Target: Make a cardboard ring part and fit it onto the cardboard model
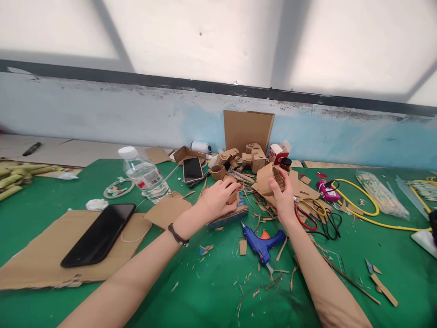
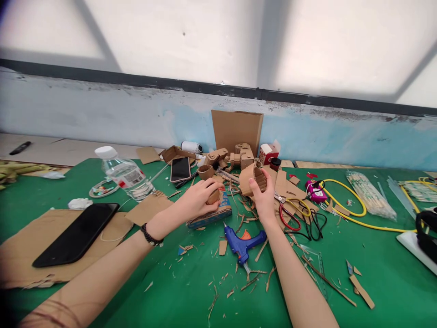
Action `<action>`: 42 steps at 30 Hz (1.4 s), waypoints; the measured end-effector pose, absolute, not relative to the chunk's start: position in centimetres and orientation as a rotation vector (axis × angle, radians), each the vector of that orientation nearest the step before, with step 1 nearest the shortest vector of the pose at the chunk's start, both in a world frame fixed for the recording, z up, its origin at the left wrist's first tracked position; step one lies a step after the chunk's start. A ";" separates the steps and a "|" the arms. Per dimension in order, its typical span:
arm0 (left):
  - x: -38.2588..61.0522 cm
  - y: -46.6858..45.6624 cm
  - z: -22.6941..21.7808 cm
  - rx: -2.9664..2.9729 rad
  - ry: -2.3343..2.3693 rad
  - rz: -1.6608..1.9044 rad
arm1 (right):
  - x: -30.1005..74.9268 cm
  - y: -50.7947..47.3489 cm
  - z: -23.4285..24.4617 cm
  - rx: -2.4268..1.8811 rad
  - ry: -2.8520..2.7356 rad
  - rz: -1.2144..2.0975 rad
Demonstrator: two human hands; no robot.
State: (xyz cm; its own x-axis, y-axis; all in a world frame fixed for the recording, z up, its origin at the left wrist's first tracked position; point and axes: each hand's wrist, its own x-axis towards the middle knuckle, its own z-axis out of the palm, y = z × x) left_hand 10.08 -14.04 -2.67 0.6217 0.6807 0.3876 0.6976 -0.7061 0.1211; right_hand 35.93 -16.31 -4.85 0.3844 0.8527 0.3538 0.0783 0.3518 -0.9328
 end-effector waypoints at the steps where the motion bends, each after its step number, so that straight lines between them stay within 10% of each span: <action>1: 10.1 -14.1 -2.5 -2.795 -1.201 -0.604 | 35.9 -16.3 -4.9 -1.105 -1.063 0.654; 11: 10.7 -15.5 -0.6 -2.773 -1.374 -0.304 | 35.3 -16.4 -5.0 -1.082 -1.034 0.729; 22: 5.7 -15.3 -3.1 -2.778 -1.581 -1.361 | 34.9 -16.8 -5.5 -1.058 -1.266 0.687; 42: 6.1 -16.1 -5.1 -2.912 -1.790 -1.310 | 34.7 -17.3 -4.5 -0.990 -1.252 0.756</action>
